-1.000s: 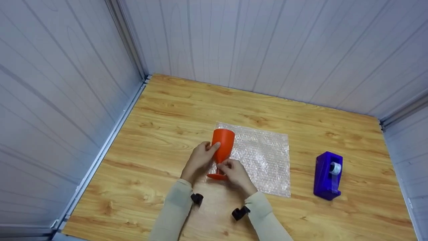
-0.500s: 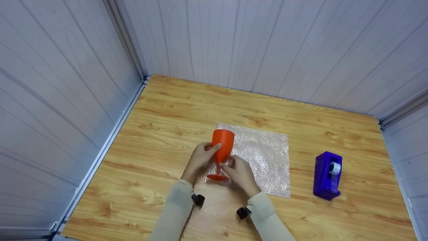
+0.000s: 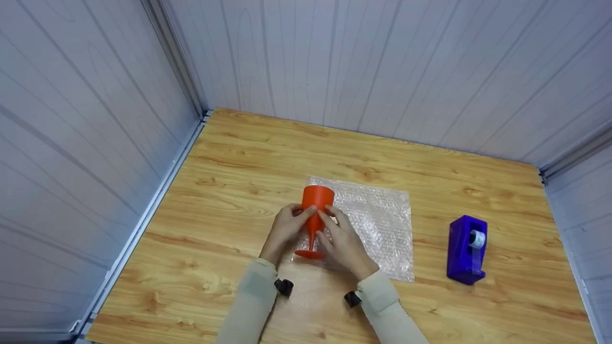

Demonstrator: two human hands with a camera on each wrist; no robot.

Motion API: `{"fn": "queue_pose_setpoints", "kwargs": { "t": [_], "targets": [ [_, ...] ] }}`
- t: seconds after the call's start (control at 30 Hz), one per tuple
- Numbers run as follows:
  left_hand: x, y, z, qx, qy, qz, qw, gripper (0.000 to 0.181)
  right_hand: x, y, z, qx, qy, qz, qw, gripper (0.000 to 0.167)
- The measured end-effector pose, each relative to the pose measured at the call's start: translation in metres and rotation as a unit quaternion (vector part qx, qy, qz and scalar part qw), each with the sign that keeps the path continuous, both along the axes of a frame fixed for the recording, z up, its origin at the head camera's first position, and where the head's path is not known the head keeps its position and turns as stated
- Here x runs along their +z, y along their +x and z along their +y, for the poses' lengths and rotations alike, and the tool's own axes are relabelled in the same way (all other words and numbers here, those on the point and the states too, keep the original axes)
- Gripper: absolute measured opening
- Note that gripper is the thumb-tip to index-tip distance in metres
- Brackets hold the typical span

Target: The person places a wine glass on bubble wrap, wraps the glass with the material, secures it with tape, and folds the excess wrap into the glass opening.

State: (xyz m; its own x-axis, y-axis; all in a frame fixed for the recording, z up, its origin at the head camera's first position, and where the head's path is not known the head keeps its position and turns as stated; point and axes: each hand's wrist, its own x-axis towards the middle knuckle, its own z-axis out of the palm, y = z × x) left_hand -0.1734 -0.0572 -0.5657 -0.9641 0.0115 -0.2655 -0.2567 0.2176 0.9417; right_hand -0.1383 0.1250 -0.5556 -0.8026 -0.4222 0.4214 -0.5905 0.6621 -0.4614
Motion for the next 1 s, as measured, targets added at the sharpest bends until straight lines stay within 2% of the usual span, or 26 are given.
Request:
{"fn": "queue_pose_setpoints", "kwargs": {
  "t": [0.13,0.33,0.6,0.8,1.0],
  "targets": [
    [0.003,0.001,0.003,-0.004,-0.017,0.005,0.9998,0.075,0.005,0.0,0.004,-0.001,0.027,-0.008,0.9996,0.049],
    [0.005,0.001,0.008,-0.009,-0.047,0.03,0.9984,0.068,0.011,-0.001,0.008,-0.003,0.054,-0.045,0.9975,0.051],
    [0.008,0.003,0.015,-0.03,-0.087,0.073,0.9931,0.059,0.01,0.0,0.015,0.0,0.025,-0.078,0.9966,0.053],
    [0.01,0.003,0.019,-0.042,-0.122,0.104,0.9861,0.054,0.006,0.001,0.019,-0.005,0.026,-0.077,0.9967,0.055],
    [0.013,0.005,0.021,-0.048,-0.131,0.117,0.9832,0.049,0.002,0.001,0.024,-0.014,0.025,-0.078,0.9966,0.057]
  ]
}}
